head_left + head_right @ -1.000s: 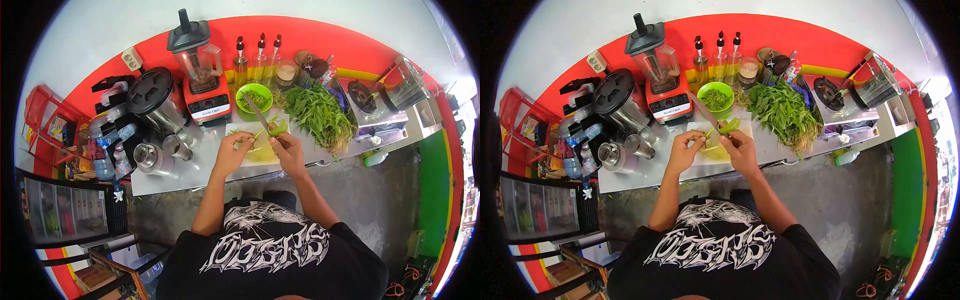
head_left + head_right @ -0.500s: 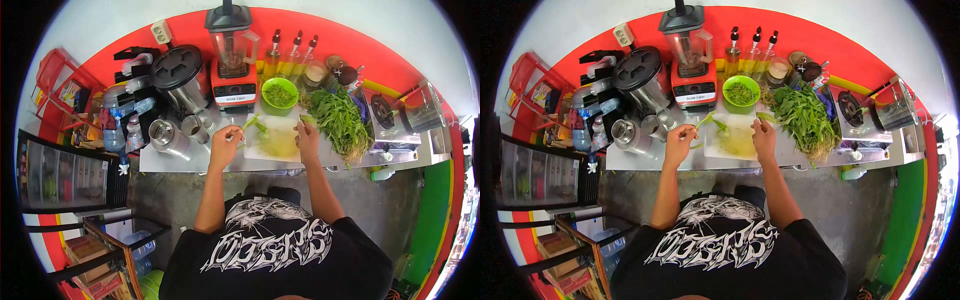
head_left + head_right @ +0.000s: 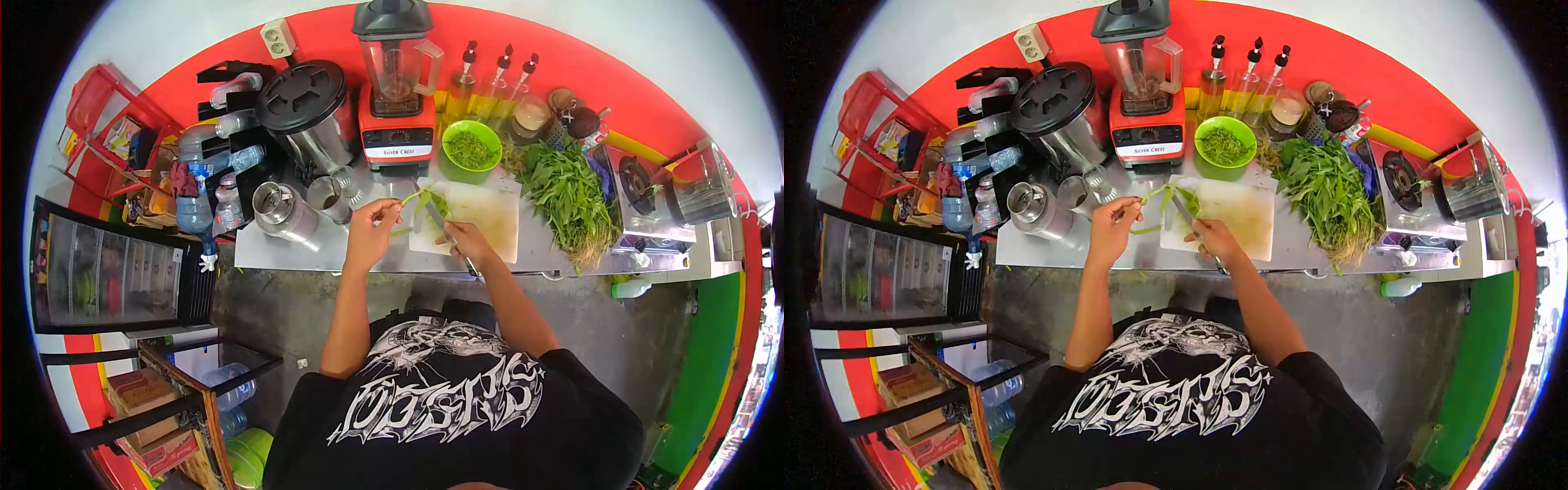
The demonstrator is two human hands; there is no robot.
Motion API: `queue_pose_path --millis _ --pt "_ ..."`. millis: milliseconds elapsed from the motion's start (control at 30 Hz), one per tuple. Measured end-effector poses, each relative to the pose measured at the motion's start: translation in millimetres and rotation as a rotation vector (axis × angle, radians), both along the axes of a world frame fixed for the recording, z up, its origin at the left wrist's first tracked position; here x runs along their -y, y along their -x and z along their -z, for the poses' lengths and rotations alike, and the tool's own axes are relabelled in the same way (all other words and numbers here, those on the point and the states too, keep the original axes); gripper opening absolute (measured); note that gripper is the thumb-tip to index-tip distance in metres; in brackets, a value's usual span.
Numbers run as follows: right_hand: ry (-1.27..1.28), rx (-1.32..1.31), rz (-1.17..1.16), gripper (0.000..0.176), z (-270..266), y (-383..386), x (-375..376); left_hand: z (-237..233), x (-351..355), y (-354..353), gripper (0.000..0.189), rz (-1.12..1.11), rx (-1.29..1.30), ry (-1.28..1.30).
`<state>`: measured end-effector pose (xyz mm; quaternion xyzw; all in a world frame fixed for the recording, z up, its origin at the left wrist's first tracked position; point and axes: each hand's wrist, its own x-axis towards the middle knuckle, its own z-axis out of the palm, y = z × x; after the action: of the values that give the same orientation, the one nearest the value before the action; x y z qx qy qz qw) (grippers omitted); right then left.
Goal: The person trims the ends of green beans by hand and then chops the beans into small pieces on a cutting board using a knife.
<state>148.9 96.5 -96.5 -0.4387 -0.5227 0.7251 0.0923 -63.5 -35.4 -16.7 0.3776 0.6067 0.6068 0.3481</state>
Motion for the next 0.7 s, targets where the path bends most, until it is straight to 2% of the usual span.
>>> queue_pose_path --millis 133,200,233,267,367,400,467,700 --pt "0.023 0.000 -0.039 0.035 -32 -23 1 -6 -3 -9 0.022 0.031 -0.089 0.059" --pt "-0.001 -0.094 0.084 0.037 -45 -35 4 -2 -8 -11 0.021 0.044 -0.044 0.018" --pt "-0.100 -0.038 0.118 0.039 -48 -39 3 -1 -10 -12 0.020 0.063 -0.039 0.001" --pt "-0.097 -0.036 0.134 0.039 -52 -44 5 -1 -11 -13 0.020 0.079 -0.038 0.004" --pt "-0.116 -0.299 0.181 0.042 -82 -55 10 1 -20 -18 0.020 0.088 -0.010 -0.018" --pt "-0.120 -0.297 0.194 0.042 -92 -57 13 5 -24 -20 0.020 0.101 -0.009 -0.019" --pt "-0.109 -0.408 0.114 0.043 -107 -60 17 8 -28 -24 0.019 0.122 0.016 -0.067" --pt "-0.124 -0.441 0.036 0.041 -128 -49 26 0 -30 -31 0.018 0.192 -0.037 -0.092"
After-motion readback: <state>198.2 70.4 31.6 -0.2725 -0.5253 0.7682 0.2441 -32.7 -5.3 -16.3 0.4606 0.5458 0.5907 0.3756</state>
